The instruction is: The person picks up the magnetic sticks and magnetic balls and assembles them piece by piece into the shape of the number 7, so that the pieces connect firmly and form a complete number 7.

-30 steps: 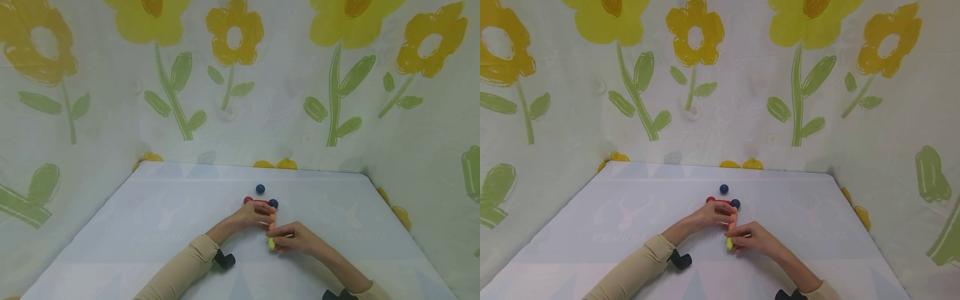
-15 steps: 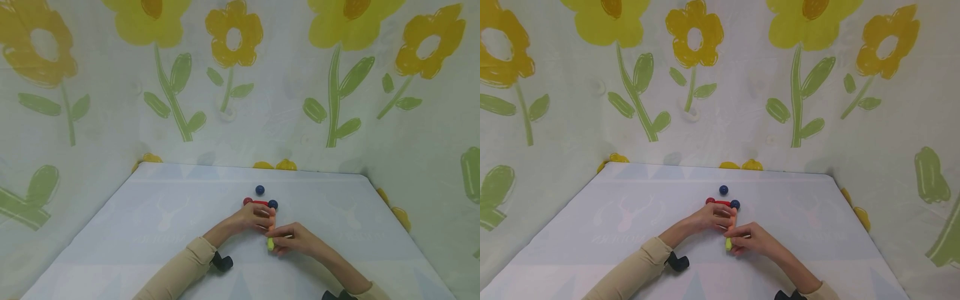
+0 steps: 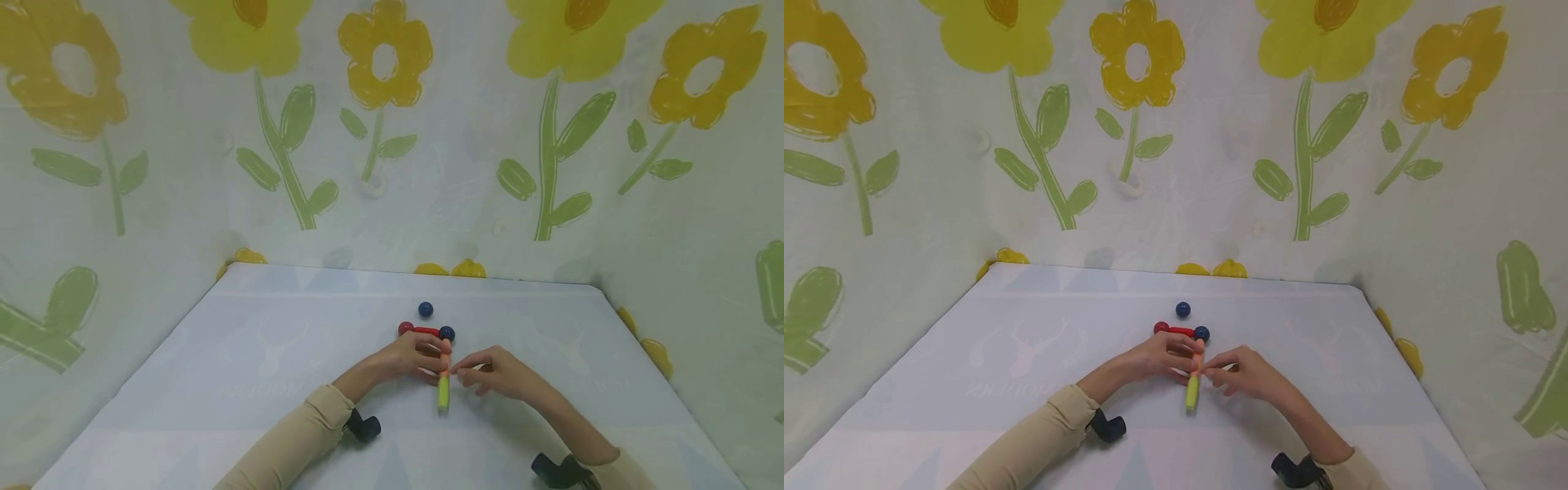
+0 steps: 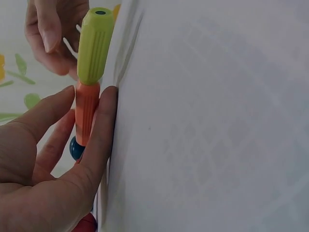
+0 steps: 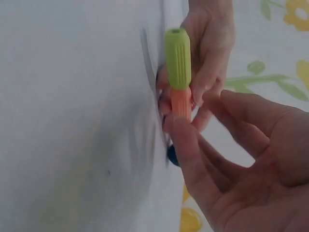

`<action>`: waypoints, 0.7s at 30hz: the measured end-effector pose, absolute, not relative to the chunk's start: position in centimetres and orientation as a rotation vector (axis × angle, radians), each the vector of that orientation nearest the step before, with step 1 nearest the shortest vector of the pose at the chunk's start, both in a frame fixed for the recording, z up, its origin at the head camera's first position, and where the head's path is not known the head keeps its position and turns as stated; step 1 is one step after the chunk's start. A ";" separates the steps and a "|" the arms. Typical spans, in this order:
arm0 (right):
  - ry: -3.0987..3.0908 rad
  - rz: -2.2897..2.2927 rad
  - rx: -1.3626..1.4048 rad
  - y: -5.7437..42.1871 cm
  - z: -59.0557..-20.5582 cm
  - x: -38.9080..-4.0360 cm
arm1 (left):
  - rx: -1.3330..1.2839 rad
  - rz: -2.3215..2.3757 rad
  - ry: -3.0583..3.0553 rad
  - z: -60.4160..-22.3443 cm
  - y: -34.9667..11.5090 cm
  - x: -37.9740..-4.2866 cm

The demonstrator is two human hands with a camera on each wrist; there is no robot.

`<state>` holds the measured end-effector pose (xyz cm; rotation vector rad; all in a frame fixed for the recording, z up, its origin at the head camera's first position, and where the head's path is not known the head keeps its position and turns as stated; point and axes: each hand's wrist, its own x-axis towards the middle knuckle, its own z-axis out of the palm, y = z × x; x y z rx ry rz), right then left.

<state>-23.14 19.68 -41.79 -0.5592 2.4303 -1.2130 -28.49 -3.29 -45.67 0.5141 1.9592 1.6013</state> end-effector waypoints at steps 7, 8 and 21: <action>2.714 -1.050 -0.483 19.5 -41.0 -25.1 | 0.523 1.635 1.887 -45.8 -3.2 -28.6; 2.737 -1.035 -0.470 19.4 -40.9 -25.4 | 0.527 1.634 1.882 -45.8 -3.3 -28.6; 2.913 -0.890 -0.485 17.5 -41.6 -29.9 | 0.509 1.604 1.905 -45.6 -3.4 -28.3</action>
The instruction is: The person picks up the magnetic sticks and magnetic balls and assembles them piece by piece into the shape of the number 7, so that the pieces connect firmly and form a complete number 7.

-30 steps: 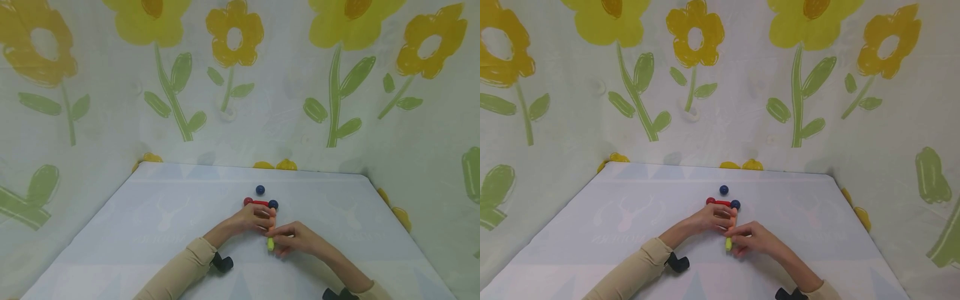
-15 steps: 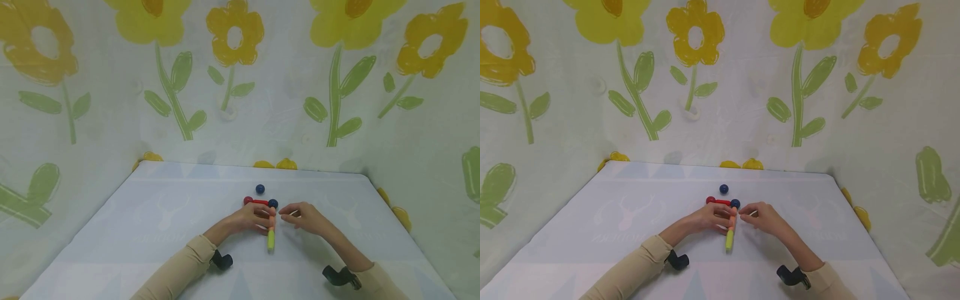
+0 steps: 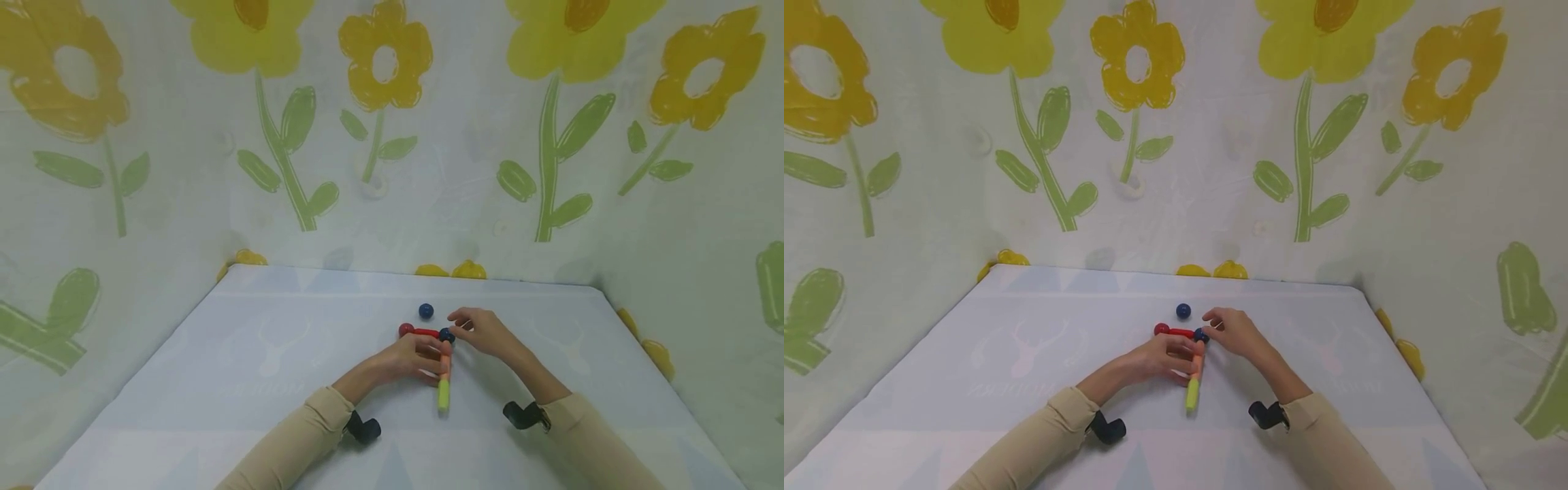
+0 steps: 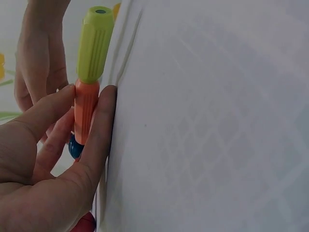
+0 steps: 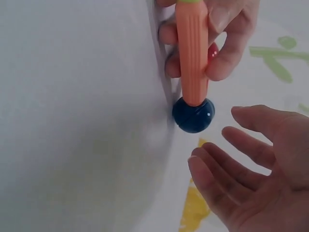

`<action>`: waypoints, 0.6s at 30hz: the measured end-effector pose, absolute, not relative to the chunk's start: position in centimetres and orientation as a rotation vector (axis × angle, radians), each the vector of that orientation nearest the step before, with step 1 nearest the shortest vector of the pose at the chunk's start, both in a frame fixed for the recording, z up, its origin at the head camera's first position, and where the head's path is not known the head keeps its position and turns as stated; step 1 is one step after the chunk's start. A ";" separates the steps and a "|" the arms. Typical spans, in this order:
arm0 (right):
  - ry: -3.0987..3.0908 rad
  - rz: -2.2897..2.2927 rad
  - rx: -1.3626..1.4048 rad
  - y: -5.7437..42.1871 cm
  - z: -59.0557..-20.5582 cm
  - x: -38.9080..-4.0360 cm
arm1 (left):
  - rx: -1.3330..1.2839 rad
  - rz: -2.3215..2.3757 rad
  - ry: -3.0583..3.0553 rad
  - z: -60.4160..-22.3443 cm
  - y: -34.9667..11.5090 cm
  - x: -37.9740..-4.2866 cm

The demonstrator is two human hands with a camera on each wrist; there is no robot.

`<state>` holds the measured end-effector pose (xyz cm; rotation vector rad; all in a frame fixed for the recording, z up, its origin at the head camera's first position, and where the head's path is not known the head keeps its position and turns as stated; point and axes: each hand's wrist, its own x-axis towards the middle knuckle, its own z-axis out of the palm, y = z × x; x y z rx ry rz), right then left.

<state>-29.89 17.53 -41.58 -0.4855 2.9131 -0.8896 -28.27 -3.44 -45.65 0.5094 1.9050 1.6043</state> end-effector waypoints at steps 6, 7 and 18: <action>2.886 -0.900 -0.420 16.6 -41.8 -31.6 | 0.516 1.623 1.879 -45.7 -3.4 -28.3; 2.881 -0.895 -0.413 16.5 -41.9 -31.9 | 0.518 1.624 1.879 -45.7 -3.4 -28.3; 2.888 -0.807 -0.346 14.7 -42.5 -34.8 | 0.540 1.639 1.846 -45.8 -3.4 -28.5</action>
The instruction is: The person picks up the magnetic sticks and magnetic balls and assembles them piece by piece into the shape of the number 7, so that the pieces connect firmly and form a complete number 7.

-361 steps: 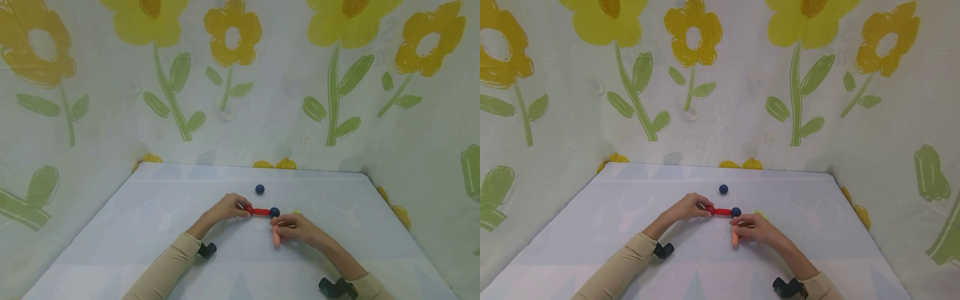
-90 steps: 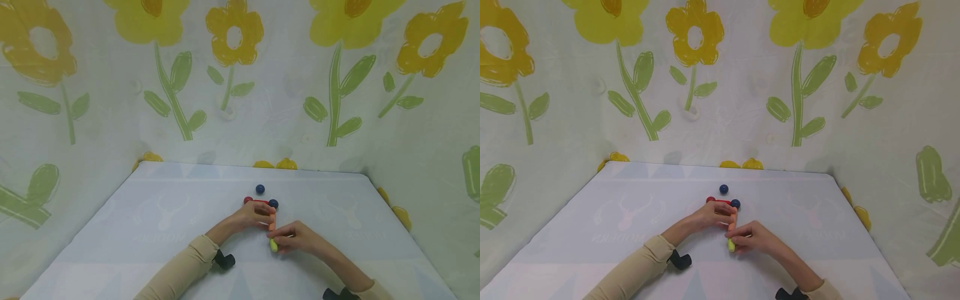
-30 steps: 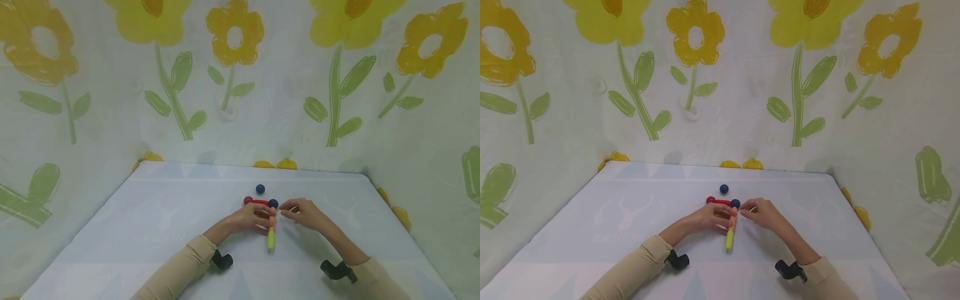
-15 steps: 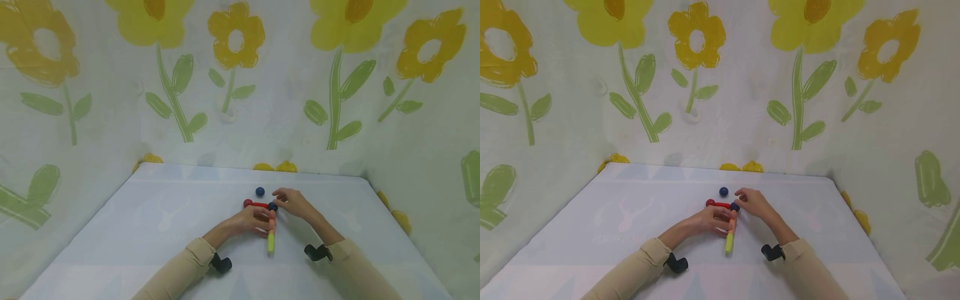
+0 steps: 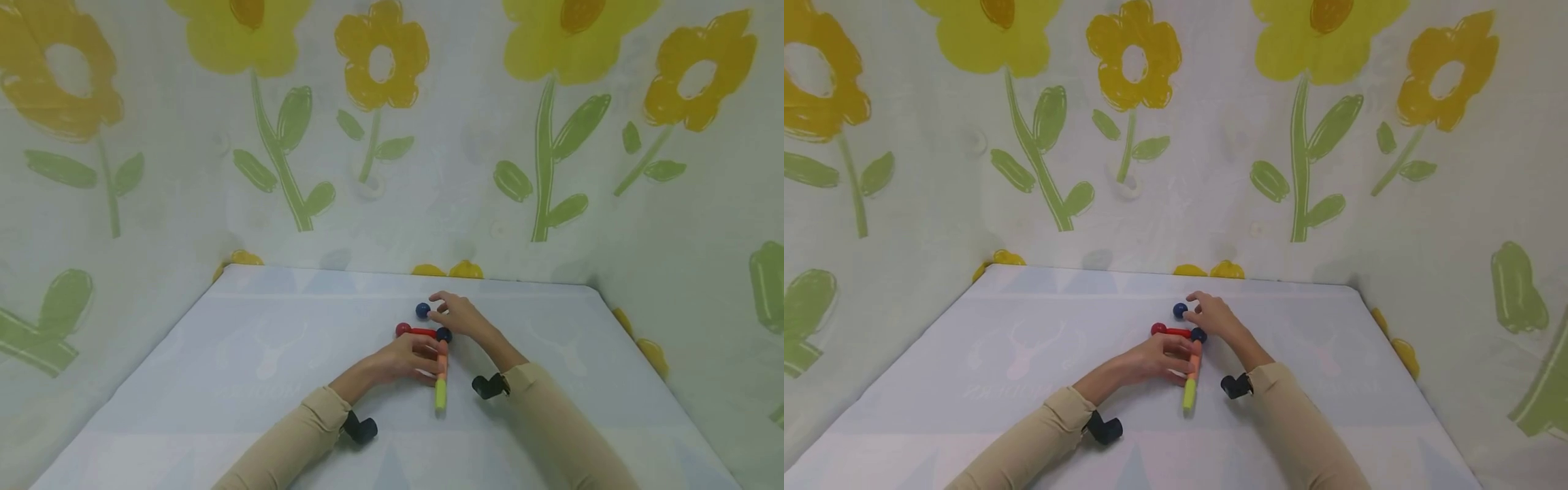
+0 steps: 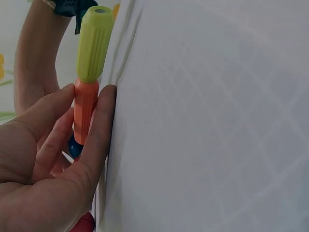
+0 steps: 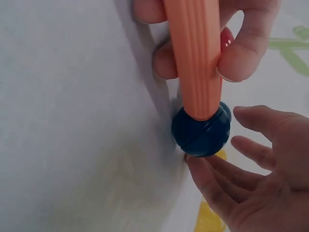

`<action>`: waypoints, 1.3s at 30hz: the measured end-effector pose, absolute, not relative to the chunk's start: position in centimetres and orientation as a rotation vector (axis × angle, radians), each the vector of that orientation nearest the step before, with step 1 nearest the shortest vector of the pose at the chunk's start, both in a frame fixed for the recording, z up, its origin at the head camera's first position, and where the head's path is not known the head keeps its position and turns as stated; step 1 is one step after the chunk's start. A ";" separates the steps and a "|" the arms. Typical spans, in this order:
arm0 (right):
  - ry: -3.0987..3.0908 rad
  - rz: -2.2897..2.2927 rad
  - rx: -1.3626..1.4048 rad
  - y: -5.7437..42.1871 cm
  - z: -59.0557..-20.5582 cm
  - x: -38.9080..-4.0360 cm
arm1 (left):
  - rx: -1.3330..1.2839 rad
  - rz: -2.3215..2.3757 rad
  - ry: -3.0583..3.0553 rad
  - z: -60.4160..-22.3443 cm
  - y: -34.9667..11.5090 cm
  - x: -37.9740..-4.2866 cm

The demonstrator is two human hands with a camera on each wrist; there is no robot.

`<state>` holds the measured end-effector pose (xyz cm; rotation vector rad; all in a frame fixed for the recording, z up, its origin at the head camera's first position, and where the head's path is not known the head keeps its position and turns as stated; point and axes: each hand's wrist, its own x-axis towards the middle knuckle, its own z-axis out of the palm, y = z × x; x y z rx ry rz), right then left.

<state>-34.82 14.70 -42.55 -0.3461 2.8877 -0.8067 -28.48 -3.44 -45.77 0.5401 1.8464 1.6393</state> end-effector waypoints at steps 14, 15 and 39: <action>2.839 -0.658 -0.458 13.8 -42.0 -35.5 | 0.528 1.651 1.830 -45.6 -3.5 -28.5; 2.845 -0.638 -0.466 13.8 -42.0 -35.5 | 0.528 1.652 1.829 -45.5 -3.5 -28.5; 2.915 -0.519 -0.435 13.5 -43.2 -35.9 | 0.541 1.658 1.839 -45.9 -3.5 -28.5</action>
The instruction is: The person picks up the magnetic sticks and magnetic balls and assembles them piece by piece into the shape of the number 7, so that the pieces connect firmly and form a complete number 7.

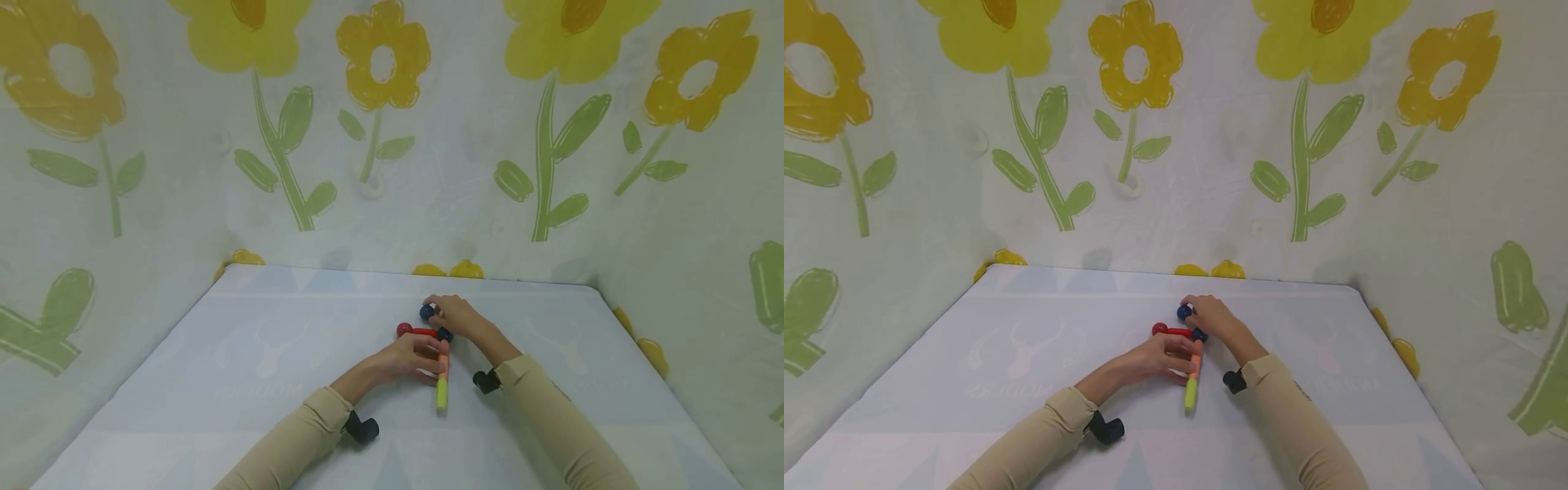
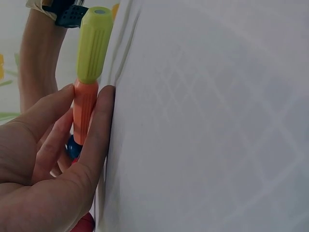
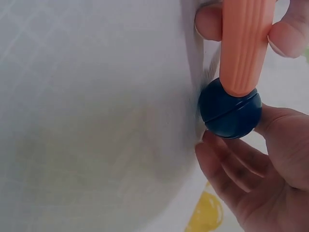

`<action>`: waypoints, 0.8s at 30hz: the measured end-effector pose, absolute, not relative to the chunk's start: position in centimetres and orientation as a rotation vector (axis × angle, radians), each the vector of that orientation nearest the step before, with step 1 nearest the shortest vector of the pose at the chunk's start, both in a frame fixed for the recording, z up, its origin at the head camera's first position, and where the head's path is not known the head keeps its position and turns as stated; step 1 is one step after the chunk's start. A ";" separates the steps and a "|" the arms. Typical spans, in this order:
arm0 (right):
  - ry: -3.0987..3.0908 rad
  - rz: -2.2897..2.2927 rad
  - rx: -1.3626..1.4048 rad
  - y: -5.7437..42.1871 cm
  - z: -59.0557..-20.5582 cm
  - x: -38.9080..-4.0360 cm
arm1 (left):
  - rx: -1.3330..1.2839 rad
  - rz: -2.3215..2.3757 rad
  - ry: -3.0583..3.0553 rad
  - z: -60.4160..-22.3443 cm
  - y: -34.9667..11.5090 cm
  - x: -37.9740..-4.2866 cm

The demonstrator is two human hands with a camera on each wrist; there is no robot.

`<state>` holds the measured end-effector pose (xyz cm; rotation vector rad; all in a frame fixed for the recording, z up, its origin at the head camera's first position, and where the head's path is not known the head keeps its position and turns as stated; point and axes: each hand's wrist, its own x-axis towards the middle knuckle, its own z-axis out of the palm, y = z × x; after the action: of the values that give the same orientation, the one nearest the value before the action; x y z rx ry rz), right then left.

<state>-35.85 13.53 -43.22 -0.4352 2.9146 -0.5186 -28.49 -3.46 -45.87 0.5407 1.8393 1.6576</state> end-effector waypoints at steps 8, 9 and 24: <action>2.885 -0.621 -0.476 14.3 -43.3 -35.7 | 0.520 1.664 1.833 -45.7 -3.4 -28.4; 2.877 -0.644 -0.478 14.5 -43.3 -35.7 | 0.518 1.663 1.834 -45.6 -3.4 -28.4; 2.775 -0.897 -0.490 16.2 -43.4 -35.6 | 0.527 1.657 1.843 -45.9 -3.5 -28.6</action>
<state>-35.61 16.24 -43.37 -0.4897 2.7748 -0.8971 -28.58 -3.48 -45.88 0.5275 1.8427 1.6571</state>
